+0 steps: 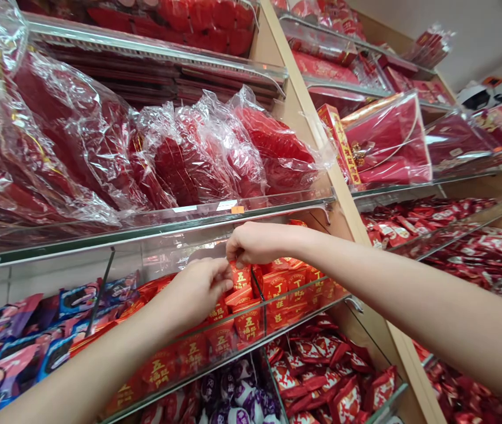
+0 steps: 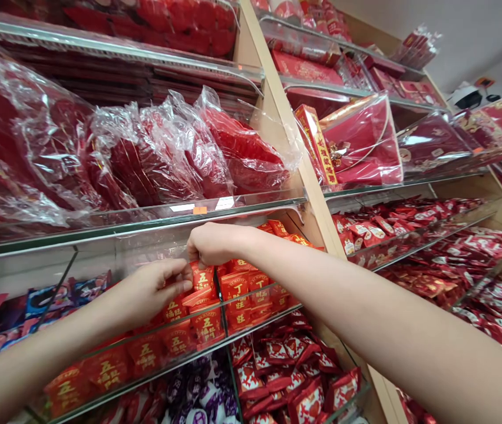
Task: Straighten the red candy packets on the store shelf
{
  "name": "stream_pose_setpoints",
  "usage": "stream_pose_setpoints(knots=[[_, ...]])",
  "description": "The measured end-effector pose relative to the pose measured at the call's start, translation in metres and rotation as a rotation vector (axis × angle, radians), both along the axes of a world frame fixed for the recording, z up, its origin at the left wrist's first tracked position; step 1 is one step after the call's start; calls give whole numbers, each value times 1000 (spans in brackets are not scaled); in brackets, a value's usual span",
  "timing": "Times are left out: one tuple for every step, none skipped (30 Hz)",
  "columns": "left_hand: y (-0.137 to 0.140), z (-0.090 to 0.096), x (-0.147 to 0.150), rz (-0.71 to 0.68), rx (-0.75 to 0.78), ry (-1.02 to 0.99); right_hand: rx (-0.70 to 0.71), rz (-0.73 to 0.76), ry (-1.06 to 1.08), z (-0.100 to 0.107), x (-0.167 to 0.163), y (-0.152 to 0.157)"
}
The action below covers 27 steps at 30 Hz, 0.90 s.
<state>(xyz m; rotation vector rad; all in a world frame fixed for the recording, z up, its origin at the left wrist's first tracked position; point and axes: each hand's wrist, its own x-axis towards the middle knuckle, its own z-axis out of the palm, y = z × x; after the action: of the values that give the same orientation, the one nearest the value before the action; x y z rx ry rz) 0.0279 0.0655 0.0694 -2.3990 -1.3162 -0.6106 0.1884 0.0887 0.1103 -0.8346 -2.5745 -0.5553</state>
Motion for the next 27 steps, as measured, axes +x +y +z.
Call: stream_pose_setpoints(knots=[[0,0,0,2,-8,4,15,2,-16,0,-2,0],[-1,0,0,3,-25,14,28,1,-29,0,-3,1],[-2,0,0,5,-43,27,36,-3,-37,-1,-4,1],[-4,0,0,6,-64,46,40,-7,-40,0,-4,1],[-5,0,0,7,-79,66,37,-8,-37,0,-4,1],[-7,-1,0,8,-89,82,26,-7,-30,0,-4,0],[-8,-1,1,10,-93,93,9,-5,-20,1,-2,-1],[-8,-2,1,10,-91,97,-12,-5,-9,2,-1,-2],[-8,-3,1,11,-82,93,-33,-7,1,2,0,-3],[-8,-4,2,14,-64,80,-50,-10,10,3,1,-4],[-7,-4,3,17,-37,60,-62,-12,16,3,2,-5],[-6,-5,4,18,-7,41,-65,-10,21,4,2,-5],[-4,-5,5,18,26,22,-60,-6,23,4,2,-5],[-3,-5,7,16,53,9,-52,-2,22,3,2,-4],[-3,-5,8,11,68,2,-39,-2,17,3,1,-3],[-2,-5,9,8,73,-2,-27,-8,7,2,0,-2],[-2,-5,10,6,71,-6,-15,-17,-9,1,-1,-1],[-1,-5,10,6,67,-14,-4,-24,-22,0,-1,1],[-1,-5,11,6,65,-27,3,-23,-27,0,-2,3],[-1,-5,10,8,66,-43,5,-14,-22,0,-2,4],[0,-5,10,8,69,-60,2,-2,-8,-1,-1,5],[0,-5,10,10,75,-75,-3,10,13,-1,0,6],[1,-5,10,13,81,-89,-7,20,36,-1,1,7],[1,-5,9,15,81,-99,-11,26,53,-2,2,7],[1,-5,10,16,75,-105,-8,28,64,-3,3,7],[0,-5,10,17,66,-111,2,28,70,-5,4,6],[-1,-5,10,16,53,-112,15,27,70,-6,5,5]])
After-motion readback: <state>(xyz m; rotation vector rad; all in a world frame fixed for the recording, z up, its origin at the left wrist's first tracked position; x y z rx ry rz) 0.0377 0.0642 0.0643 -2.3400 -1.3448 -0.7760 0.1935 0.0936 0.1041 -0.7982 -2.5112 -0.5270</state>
